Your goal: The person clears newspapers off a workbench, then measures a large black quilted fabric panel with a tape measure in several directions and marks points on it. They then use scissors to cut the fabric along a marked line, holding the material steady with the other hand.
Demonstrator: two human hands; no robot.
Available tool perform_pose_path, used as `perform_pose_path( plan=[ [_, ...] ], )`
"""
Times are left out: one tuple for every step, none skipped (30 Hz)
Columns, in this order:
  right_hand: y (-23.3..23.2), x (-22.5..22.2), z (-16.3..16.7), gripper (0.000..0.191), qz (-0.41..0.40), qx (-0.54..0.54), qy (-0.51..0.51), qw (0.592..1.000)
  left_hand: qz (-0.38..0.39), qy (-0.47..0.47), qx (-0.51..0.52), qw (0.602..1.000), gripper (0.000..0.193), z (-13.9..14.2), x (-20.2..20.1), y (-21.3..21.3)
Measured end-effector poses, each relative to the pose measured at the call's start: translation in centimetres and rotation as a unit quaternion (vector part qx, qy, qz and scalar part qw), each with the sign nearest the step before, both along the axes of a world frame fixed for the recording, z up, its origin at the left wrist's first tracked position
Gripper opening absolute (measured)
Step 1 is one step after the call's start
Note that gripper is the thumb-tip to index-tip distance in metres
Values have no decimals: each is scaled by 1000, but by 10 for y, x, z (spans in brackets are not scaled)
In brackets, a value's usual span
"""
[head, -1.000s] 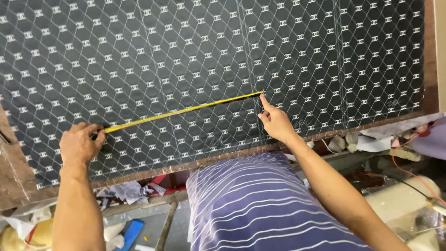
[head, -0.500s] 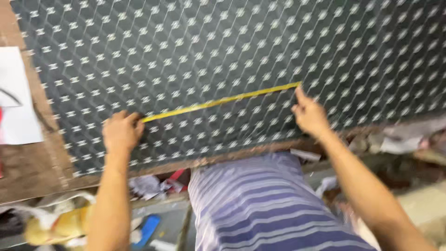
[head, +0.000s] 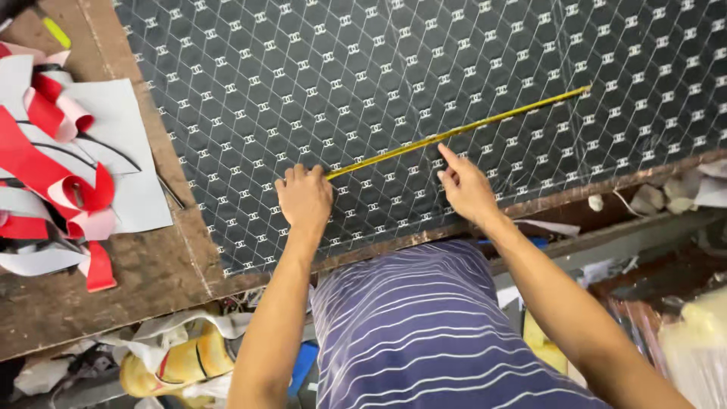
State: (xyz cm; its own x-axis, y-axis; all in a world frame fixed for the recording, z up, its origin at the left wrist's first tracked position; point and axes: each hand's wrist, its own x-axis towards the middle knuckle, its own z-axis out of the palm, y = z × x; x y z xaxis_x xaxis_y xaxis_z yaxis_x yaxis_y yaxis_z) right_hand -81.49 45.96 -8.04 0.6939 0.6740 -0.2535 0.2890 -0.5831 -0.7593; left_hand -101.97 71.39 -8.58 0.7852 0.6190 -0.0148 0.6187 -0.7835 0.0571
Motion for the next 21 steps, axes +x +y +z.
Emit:
perform_pose_path(
  plan=[
    [2, 0, 2, 60, 4, -15, -30, 999, 2, 4, -8, 1000, 17, 0, 0, 0],
    [3, 0, 3, 61, 6, -27, -30, 999, 2, -3, -3, 1000, 17, -1, 0, 1],
    [3, 0, 3, 62, 9, -38, -30, 999, 3, -9, 1, 1000, 16, -1, 1, 1],
    [3, -1, 4, 64, 12, -50, -26, 998, 4, -12, 5, 1000, 17, 0, 0, 0],
    [4, -2, 4, 63, 13, -61, -36, 997, 10, 1, -8, 1000, 17, 1, 0, -1],
    [5, -2, 4, 62, 14, -71, -47, 996, 15, 13, -19, 1000, 17, 2, 0, -1],
    [7, -2, 5, 62, 15, -78, -60, 995, 21, 24, -28, 999, 17, 4, 1, -1],
    [9, -2, 6, 63, 15, -86, -52, 995, 21, 12, -24, 999, 17, 7, 2, 0],
    [11, -2, 7, 64, 14, -92, -45, 995, 20, -1, -19, 1000, 17, 10, 2, 1],
    [13, -1, 8, 65, 14, -100, -38, 994, 20, -13, -15, 1000, 17, 14, 3, 3],
    [14, -1, 10, 65, 11, -102, -37, 994, 25, -16, -47, 998, 17, 18, 3, 8],
    [15, -1, 13, 64, 8, -103, -34, 994, 31, -18, -80, 996, 17, 23, 0, 14],
    [17, -1, 14, 63, 6, -105, -31, 994, 38, -18, -113, 993, 18, 27, -5, 22],
    [18, -2, 16, 63, 4, -108, -27, 994, 56, -29, -127, 990, 18, 31, -13, 31],
    [19, -2, 17, 64, 3, -111, -24, 993, 74, -39, -141, 987, 19, 35, -26, 43],
    [20, -2, 18, 64, 2, -114, -21, 993, 92, -50, -154, 983, 21, 38, -40, 56],
    [21, -3, 19, 63, -1, -113, -21, 993, 101, -34, -159, 982, 22, 41, -56, 72],
    [21, -4, 19, 63, -5, -115, -21, 993, 110, -16, -165, 980, 24, 43, -75, 88],
    [21, -5, 19, 62, -10, -117, -18, 993, 114, -4, -162, 980, 25, 44, -97, 103],
    [21, -6, 19, 62, -13, -111, -15, 994, 118, 8, -160, 980, 27, 46, -121, 119],
    [21, -7, 19, 62, -16, -105, -14, 994, 107, 7, -164, 981, 27, 48, -143, 134]
  ],
)
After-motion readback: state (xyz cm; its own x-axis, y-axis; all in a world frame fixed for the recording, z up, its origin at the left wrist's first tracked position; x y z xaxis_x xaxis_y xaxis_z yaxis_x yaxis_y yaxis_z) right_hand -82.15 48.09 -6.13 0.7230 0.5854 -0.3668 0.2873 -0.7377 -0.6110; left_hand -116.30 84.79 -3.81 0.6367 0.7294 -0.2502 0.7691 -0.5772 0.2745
